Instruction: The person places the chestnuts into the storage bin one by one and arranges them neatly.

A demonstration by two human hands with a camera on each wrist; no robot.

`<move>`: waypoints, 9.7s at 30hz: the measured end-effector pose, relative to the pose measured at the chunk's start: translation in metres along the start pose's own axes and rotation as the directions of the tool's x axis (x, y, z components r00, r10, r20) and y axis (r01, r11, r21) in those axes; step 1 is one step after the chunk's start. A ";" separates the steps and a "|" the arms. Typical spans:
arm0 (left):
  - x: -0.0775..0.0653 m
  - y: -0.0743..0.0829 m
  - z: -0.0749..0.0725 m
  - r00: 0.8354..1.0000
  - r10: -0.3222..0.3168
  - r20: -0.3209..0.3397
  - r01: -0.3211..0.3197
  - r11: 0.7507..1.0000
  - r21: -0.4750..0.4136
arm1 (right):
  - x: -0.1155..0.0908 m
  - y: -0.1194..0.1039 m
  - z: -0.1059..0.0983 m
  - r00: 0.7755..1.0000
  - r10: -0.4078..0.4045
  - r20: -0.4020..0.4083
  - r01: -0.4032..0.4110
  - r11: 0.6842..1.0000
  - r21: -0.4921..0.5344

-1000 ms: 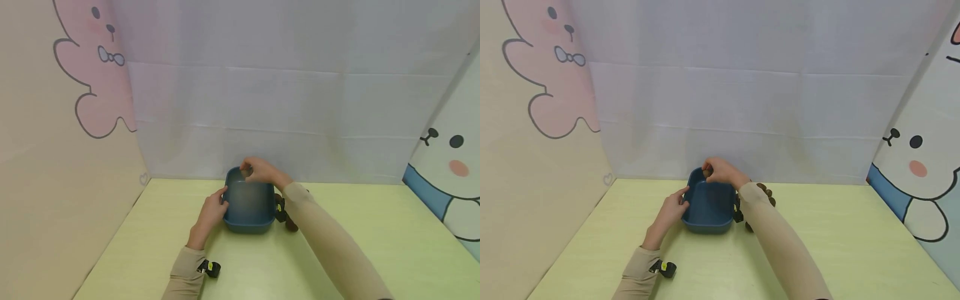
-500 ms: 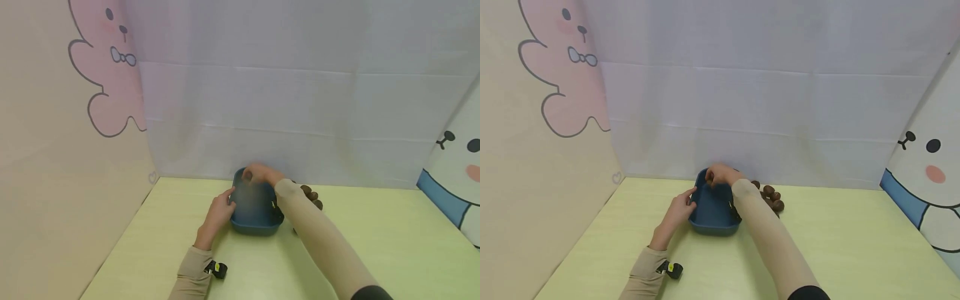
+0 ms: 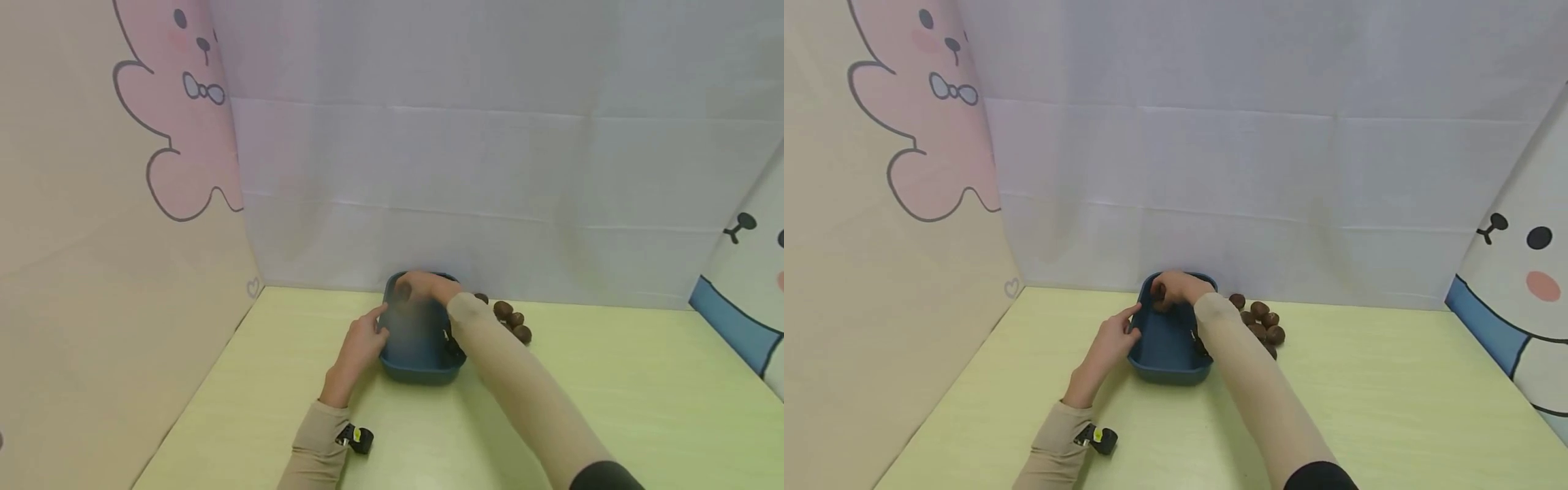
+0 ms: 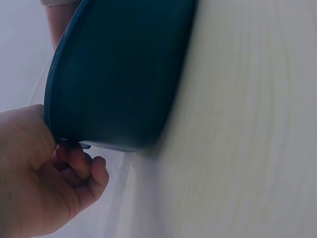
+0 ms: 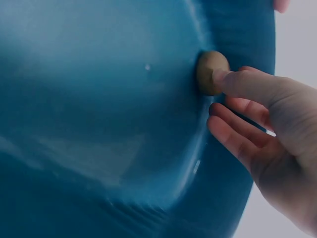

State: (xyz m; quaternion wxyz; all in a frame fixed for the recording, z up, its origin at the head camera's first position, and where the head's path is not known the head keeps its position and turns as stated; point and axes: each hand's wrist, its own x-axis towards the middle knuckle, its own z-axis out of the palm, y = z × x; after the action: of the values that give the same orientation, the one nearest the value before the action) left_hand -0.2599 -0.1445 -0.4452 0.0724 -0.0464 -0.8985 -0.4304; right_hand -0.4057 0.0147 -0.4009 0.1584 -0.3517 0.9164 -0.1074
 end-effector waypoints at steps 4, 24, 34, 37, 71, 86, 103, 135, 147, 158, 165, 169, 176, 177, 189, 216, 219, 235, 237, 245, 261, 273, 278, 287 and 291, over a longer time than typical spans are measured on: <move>0.001 0.001 -0.001 1.000 -0.009 -0.010 0.009 1.000 0.004 | -0.013 0.005 -0.011 0.997 -0.049 -0.060 0.051 0.998 0.030; 0.002 -0.001 -0.004 0.998 -0.055 -0.005 0.055 0.998 0.002 | -0.108 0.029 -0.036 0.962 -0.076 -0.264 0.129 0.974 0.187; 0.005 -0.003 -0.007 0.998 -0.060 -0.005 0.060 0.998 0.029 | -0.146 0.044 -0.025 0.947 -0.072 -0.313 0.146 0.964 0.221; 0.005 -0.003 -0.008 0.998 -0.056 -0.001 0.056 0.998 0.029 | -0.158 0.051 -0.016 0.945 -0.060 -0.322 0.143 0.960 0.241; 0.004 -0.003 -0.012 0.999 -0.054 0.003 0.053 0.997 0.052 | -0.226 0.096 0.043 0.958 -0.007 -0.288 0.076 0.970 0.229; 0.000 -0.001 -0.010 0.998 -0.061 0.007 0.061 0.997 0.037 | -0.224 0.085 0.047 0.962 -0.049 -0.269 0.077 0.993 0.092; 0.000 -0.001 -0.013 0.997 -0.072 -0.009 0.072 0.997 0.025 | -0.201 0.051 0.007 0.931 -0.098 -0.352 0.139 0.986 0.093; -0.001 0.001 -0.009 0.996 -0.086 -0.001 0.086 0.996 0.014 | -0.083 -0.019 -0.023 0.950 -0.179 -0.254 0.205 0.975 0.080; 0.000 -0.003 -0.009 0.996 -0.082 0.020 0.082 0.997 0.003 | -0.044 -0.029 -0.013 0.972 -0.158 -0.174 0.180 0.976 0.122; 0.001 -0.004 -0.007 0.998 -0.064 0.014 0.064 0.998 -0.001 | -0.028 -0.024 -0.003 0.996 -0.078 -0.045 0.081 0.994 0.074; 0.002 -0.005 -0.007 0.998 -0.060 0.011 0.059 0.998 0.010 | -0.025 -0.030 -0.009 0.994 -0.103 0.048 0.104 0.994 -0.024; 0.001 -0.004 -0.007 0.998 -0.056 0.010 0.056 0.998 0.009 | -0.019 -0.035 -0.007 0.990 -0.089 0.108 0.099 0.991 -0.089; -0.001 -0.001 -0.007 0.999 -0.044 0.004 0.044 0.999 0.014 | -0.017 -0.037 -0.006 0.993 -0.037 0.108 0.052 0.989 -0.140; -0.002 -0.001 -0.007 0.999 -0.049 0.005 0.049 0.999 0.013 | -0.018 -0.037 -0.008 0.994 -0.045 0.103 0.058 0.990 -0.128; 0.001 -0.001 -0.010 0.998 -0.068 -0.011 0.068 0.998 0.002 | -0.053 -0.036 -0.054 0.977 -0.202 -0.066 0.204 0.978 0.038; 0.000 -0.001 -0.008 0.997 -0.074 -0.019 0.074 0.997 0.014 | -0.162 0.024 -0.006 0.949 -0.026 -0.315 0.129 0.942 0.310; -0.002 0.001 -0.009 0.998 -0.067 -0.008 0.067 0.998 0.009 | -0.165 0.027 -0.002 0.947 -0.022 -0.322 0.125 0.944 0.304; 0.000 0.000 -0.007 0.998 -0.066 -0.011 0.067 0.998 0.012 | -0.195 0.050 0.028 0.946 0.031 -0.322 0.082 0.940 0.331; 0.000 -0.001 -0.006 0.998 -0.065 -0.016 0.065 0.998 0.016 | -0.198 0.053 0.032 0.945 0.027 -0.326 0.085 0.942 0.325; 0.000 -0.003 -0.005 0.997 -0.068 -0.028 0.069 0.998 0.016 | -0.206 0.061 0.043 0.945 0.021 -0.325 0.101 0.930 0.354; 0.000 -0.004 -0.006 0.998 -0.068 -0.019 0.068 0.998 0.015 | -0.206 0.068 0.054 0.965 0.015 -0.263 0.069 0.949 0.307; -0.002 -0.004 -0.006 0.998 -0.058 -0.035 0.059 0.998 0.028 | -0.209 0.070 0.053 0.965 0.021 -0.262 0.054 0.960 0.276; -0.001 -0.003 -0.006 0.998 -0.059 -0.032 0.060 0.998 0.027 | -0.209 0.068 0.047 0.949 0.000 -0.316 0.079 0.968 0.238; -0.001 -0.002 -0.006 0.997 -0.079 -0.019 0.079 0.997 0.019 | -0.201 0.053 0.031 0.917 -0.032 -0.398 0.146 0.955 0.258; -0.001 -0.002 -0.006 0.997 -0.078 -0.017 0.078 0.997 0.021 | -0.196 0.046 0.024 0.908 -0.046 -0.416 0.163 0.955 0.249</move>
State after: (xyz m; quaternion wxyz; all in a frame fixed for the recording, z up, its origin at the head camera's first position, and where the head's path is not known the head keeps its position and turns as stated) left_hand -0.2584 -0.1504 -0.4429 0.0635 -0.0068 -0.9036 -0.4235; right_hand -0.2871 0.1788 -0.3956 0.0069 -0.3451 0.8845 -0.3140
